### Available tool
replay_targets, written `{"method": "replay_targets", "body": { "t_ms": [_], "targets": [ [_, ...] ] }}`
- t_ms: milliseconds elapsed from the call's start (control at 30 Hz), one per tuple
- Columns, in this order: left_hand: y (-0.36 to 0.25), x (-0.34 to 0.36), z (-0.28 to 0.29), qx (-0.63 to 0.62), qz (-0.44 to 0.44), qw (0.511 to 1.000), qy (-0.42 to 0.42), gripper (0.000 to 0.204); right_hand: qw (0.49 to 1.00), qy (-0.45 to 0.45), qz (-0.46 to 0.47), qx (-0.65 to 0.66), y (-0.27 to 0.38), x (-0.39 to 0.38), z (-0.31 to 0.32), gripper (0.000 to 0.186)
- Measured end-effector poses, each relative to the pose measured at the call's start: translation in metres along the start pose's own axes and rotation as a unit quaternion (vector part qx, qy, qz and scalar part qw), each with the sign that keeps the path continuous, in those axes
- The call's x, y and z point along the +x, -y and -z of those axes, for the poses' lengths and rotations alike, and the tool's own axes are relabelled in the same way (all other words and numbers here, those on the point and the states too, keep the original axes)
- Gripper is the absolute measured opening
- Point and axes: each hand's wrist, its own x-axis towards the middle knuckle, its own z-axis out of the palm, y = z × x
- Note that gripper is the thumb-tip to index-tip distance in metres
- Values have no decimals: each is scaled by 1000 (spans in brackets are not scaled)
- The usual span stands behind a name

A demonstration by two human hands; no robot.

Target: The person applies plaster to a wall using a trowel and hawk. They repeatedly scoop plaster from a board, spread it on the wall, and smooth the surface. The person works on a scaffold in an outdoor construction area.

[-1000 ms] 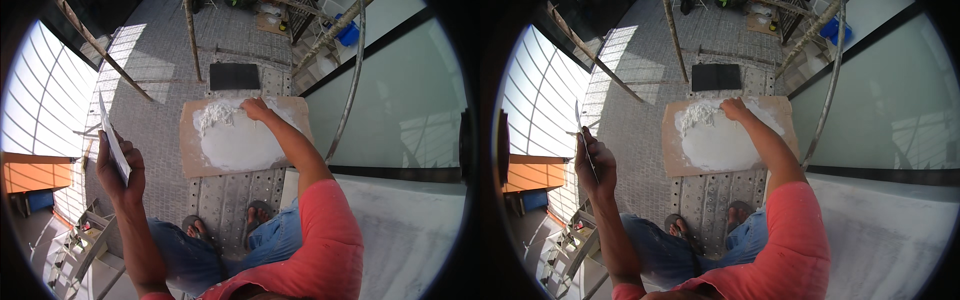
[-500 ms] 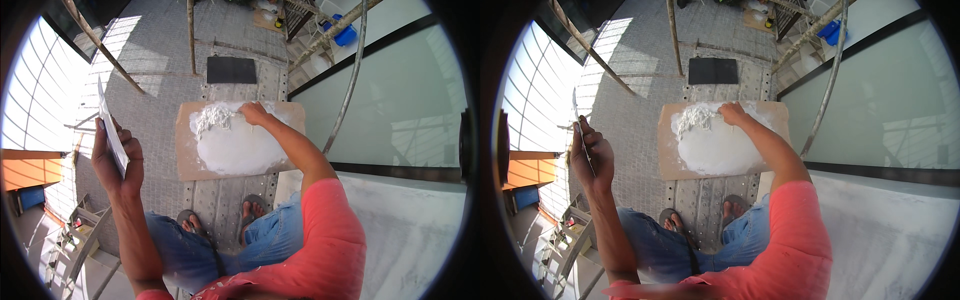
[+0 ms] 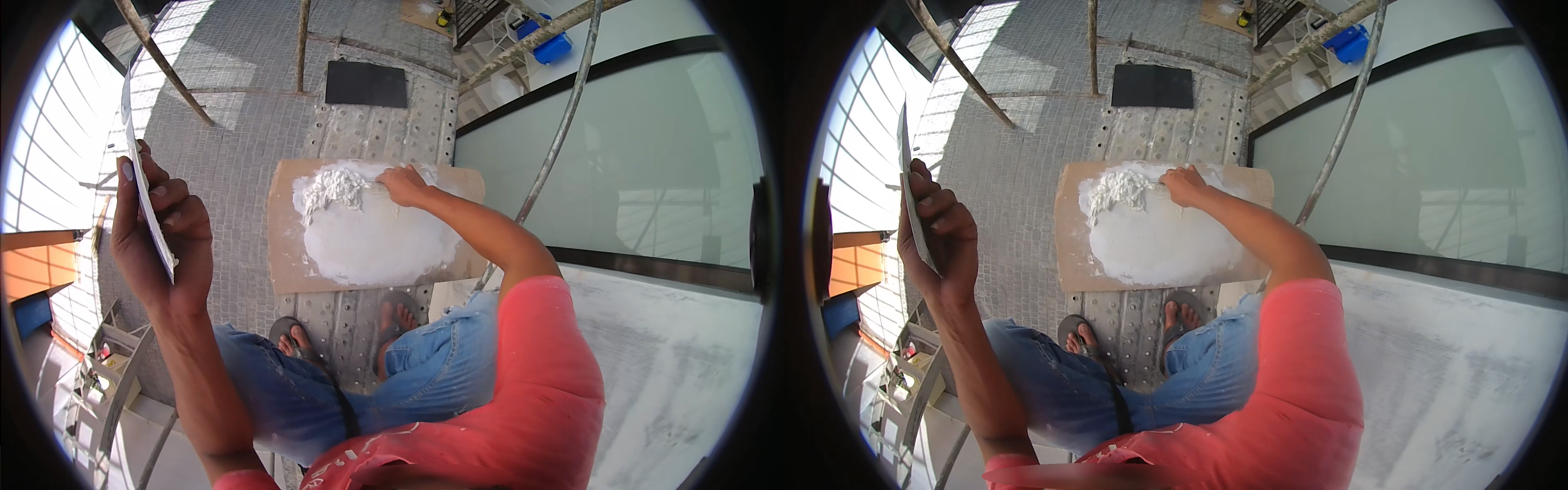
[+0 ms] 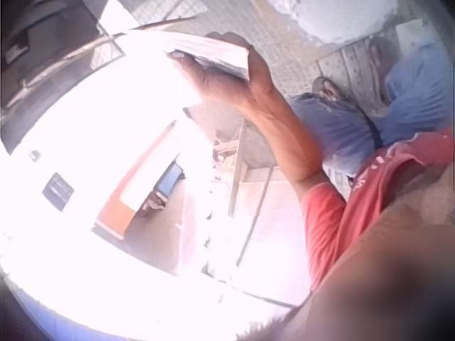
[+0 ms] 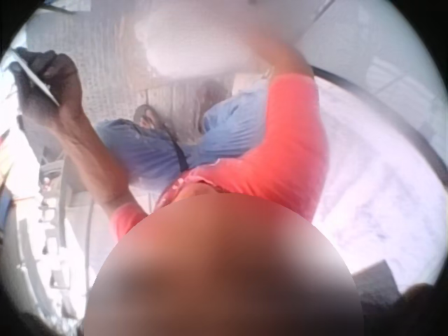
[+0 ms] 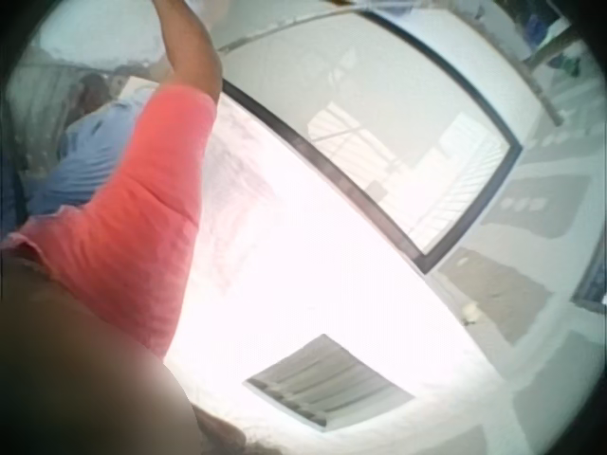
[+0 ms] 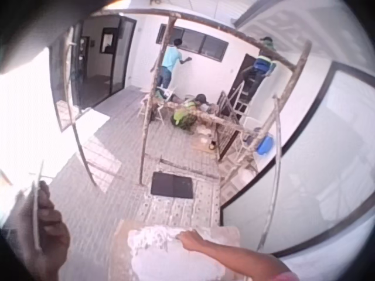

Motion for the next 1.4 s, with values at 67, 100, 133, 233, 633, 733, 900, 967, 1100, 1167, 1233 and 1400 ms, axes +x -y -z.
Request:
{"method": "replay_targets", "body": {
  "t_ms": [67,100,133,233,633,733,900,967,1100,1167,1233,1400],
  "targets": [
    [-3,-4,0,3,2,1000,20,35,1000,7,-2,-5,2,-4,-1,42],
    [-4,-5,-1,2,0,1000,21,35,1000,5,-2,-4,3,-5,-1,43],
    [-5,-6,0,3,-2,1000,23,35,1000,-2,0,-3,4,-6,-2,44],
    [-6,-8,0,-4,-2,999,42,36,1000,-13,8,-2,6,-12,-5,43],
    [-6,-14,-10,-8,7,1000,16,31,994,-15,101,-30,45,-86,-44,42],
    [-6,-18,-11,5,-3,1000,-29,24,993,43,102,-25,49,-85,-30,40],
    [-6,-19,-7,-17,2,1000,0,26,972,-147,123,-135,53,-66,-38,53],
    [-5,-17,-4,-12,6,1000,13,27,955,-158,106,-229,62,-68,-59,58],
    [-5,-12,-1,-16,13,1000,-4,27,953,-134,129,-240,71,-100,-80,60],
    [-4,-11,-2,-12,10,1000,-17,27,964,-94,156,-197,67,-111,-72,55],
    [-1,-3,-5,-26,22,999,-10,28,978,32,150,-143,63,-110,-57,50],
    [21,-6,-24,11,-20,989,-149,29,957,-177,221,-65,58,-65,-35,39]
  ]
}}
